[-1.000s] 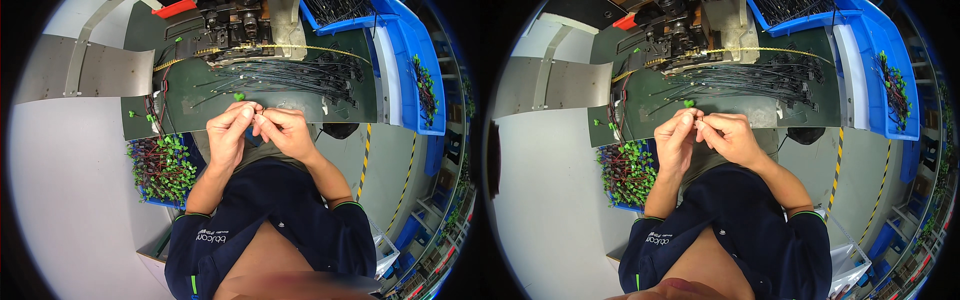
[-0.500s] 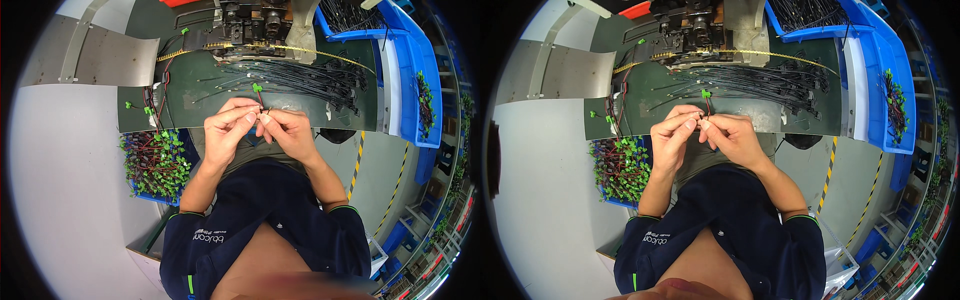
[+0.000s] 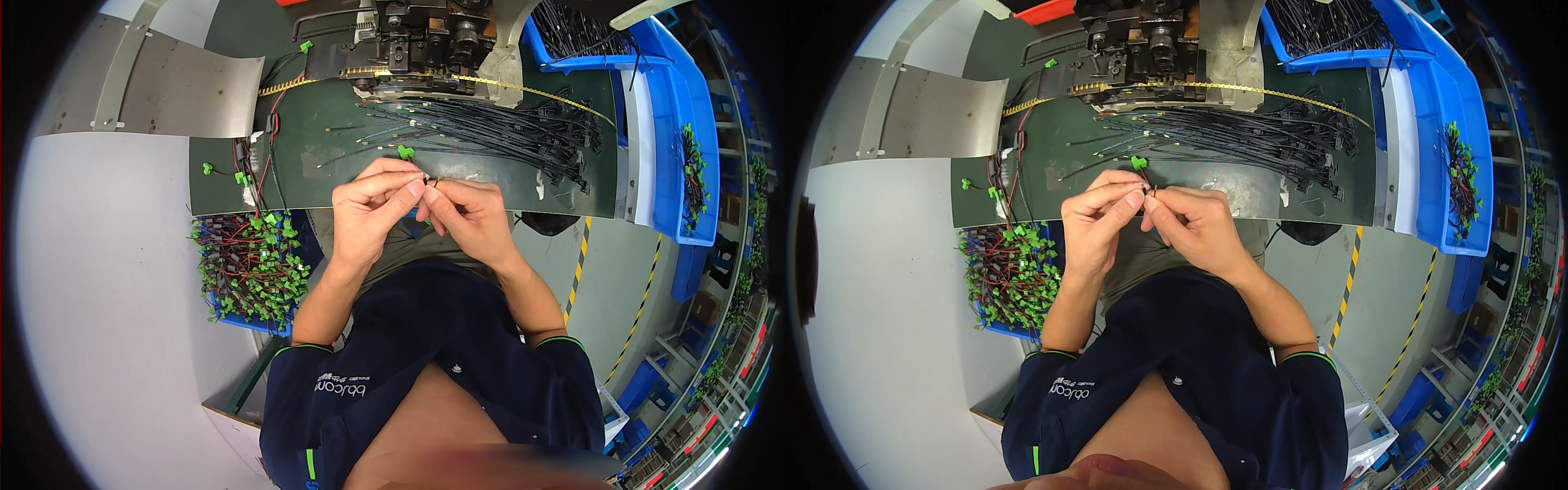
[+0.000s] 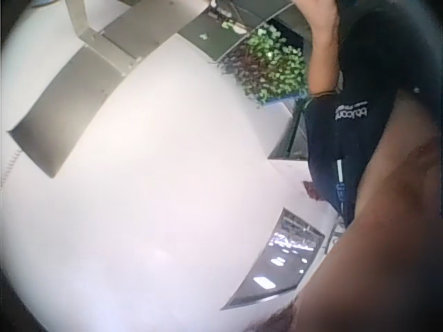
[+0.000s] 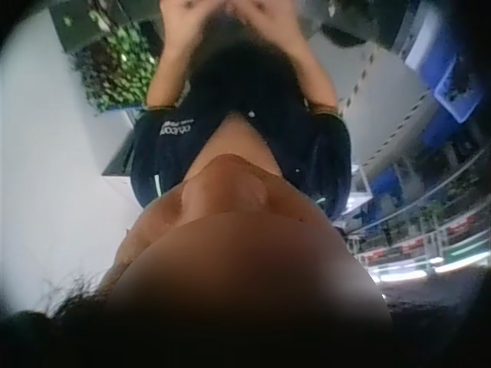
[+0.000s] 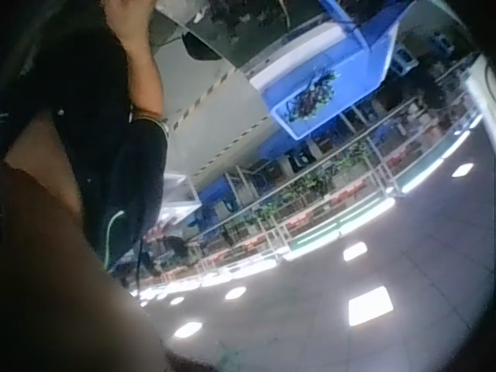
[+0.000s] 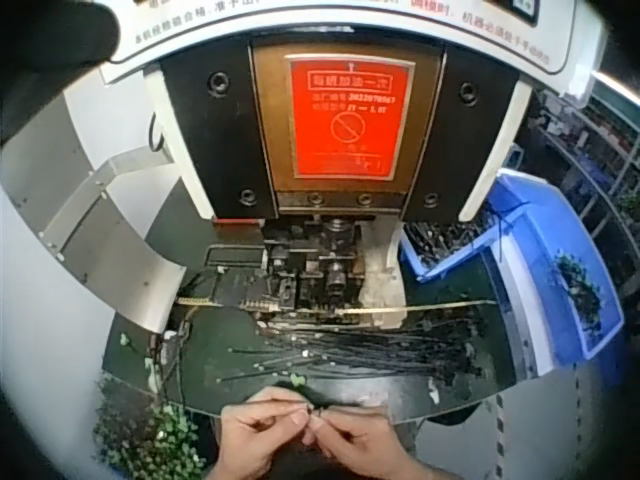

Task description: The person assembles and processes electrical wire harnesses by hand at a production workstation, working with wires and connectors from bins.

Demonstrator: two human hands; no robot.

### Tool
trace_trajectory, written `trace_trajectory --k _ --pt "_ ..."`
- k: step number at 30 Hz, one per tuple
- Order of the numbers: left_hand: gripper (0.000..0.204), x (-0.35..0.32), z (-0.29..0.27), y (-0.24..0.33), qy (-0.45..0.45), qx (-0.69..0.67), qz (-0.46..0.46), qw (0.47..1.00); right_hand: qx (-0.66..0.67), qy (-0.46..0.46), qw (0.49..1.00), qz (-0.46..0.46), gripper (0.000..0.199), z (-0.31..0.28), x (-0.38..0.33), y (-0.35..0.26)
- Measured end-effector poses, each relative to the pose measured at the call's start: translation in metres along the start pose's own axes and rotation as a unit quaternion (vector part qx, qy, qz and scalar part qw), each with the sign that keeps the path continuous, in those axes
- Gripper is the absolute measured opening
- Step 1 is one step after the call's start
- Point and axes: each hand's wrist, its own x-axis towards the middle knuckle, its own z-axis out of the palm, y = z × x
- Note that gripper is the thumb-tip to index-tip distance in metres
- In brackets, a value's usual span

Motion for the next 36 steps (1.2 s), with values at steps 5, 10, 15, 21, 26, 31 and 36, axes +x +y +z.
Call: trace_trajectory --k 5,10,15,21,26,31,36 --pt "0.016 0.007 -0.007 0.009 0.010 0.203 0.094 0.975 0.009 0.017 1.000 0.012 0.025 -0.001 0.003 -0.002" --pt "0.032 0.036 -0.053 0.031 0.163 0.672 0.257 0.675 0.045 0.036 0.998 0.016 0.035 -0.011 0.020 -0.006" --pt "0.044 0.045 -0.087 0.032 0.197 0.761 0.176 0.593 0.125 0.065 0.987 0.073 0.031 -0.018 0.043 -0.010" --pt "0.042 0.049 -0.089 0.021 0.238 0.742 0.178 0.602 0.211 0.122 0.966 0.082 0.029 -0.022 0.074 -0.004" --pt "0.039 0.049 -0.094 0.027 0.249 0.732 0.156 0.615 0.238 0.119 0.959 0.102 0.030 -0.025 0.091 0.008" --pt "0.032 0.047 -0.100 0.026 0.221 0.783 0.167 0.556 0.241 0.121 0.957 0.107 0.028 -0.025 0.093 0.011" --pt "0.031 0.050 -0.100 0.022 0.216 0.761 0.145 0.594 0.245 0.122 0.955 0.114 0.027 -0.025 0.094 0.009"
